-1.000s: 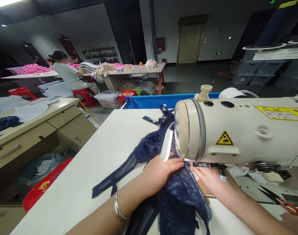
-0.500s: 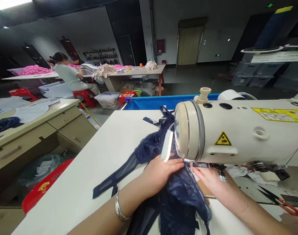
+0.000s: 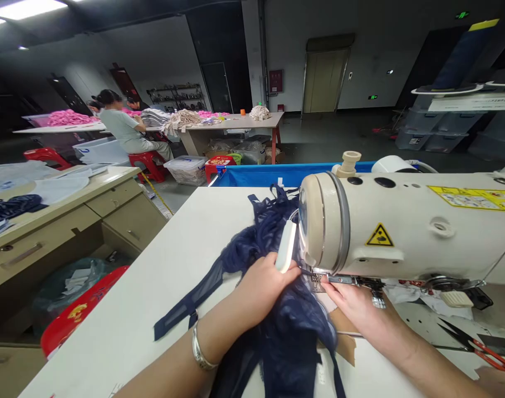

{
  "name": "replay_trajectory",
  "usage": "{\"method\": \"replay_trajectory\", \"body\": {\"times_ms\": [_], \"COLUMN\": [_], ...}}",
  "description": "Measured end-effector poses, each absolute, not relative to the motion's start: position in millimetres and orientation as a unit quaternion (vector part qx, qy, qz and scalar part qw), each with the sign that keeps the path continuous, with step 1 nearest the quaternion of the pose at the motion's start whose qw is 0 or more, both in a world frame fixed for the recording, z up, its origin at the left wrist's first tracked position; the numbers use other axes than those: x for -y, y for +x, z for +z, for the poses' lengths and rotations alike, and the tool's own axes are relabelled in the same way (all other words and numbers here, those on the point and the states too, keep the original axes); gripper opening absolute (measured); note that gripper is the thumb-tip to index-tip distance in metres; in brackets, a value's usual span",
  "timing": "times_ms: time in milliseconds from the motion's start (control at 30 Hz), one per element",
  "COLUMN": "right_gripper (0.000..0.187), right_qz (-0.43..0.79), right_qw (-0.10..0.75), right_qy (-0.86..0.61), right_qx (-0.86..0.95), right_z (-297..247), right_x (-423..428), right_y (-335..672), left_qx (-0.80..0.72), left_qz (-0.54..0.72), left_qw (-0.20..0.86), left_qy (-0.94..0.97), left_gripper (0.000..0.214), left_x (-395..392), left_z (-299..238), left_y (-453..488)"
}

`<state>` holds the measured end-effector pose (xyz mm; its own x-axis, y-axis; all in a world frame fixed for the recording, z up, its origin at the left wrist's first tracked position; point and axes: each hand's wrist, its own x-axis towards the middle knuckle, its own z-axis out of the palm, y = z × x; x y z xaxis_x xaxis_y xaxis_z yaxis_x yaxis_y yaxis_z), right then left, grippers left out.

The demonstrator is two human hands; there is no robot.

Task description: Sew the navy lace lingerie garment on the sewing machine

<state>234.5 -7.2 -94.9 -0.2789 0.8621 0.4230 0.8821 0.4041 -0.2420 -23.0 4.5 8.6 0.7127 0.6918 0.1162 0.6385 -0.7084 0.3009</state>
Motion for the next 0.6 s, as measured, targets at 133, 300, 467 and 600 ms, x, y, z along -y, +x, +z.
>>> {"method": "replay_trajectory", "body": {"times_ms": [133, 300, 467, 600], "right_gripper": [0.029, 0.030, 0.033, 0.032], "right_qz": [-0.029, -0.035, -0.082, -0.119], "right_qw": [0.218, 0.188, 0.177, 0.155], "right_qy": [-0.567, -0.550, -0.540, -0.532], "right_qx": [0.794, 0.813, 0.819, 0.824], "right_z": [-100, -77, -50, -42], "right_x": [8, 12, 13, 13], "right_y": [236, 241, 236, 232], "left_qx": [-0.386, -0.363, -0.373, -0.380], "left_qz": [0.092, 0.096, 0.091, 0.098], "left_qw": [0.106, 0.168, 0.211, 0.192], "left_qy": [0.912, 0.912, 0.899, 0.899], "left_gripper": [0.034, 0.043, 0.025, 0.019], "left_x": [-13, -22, -16, 30], "left_z": [7, 2, 23, 78], "left_y": [-39, -52, -56, -55]}}
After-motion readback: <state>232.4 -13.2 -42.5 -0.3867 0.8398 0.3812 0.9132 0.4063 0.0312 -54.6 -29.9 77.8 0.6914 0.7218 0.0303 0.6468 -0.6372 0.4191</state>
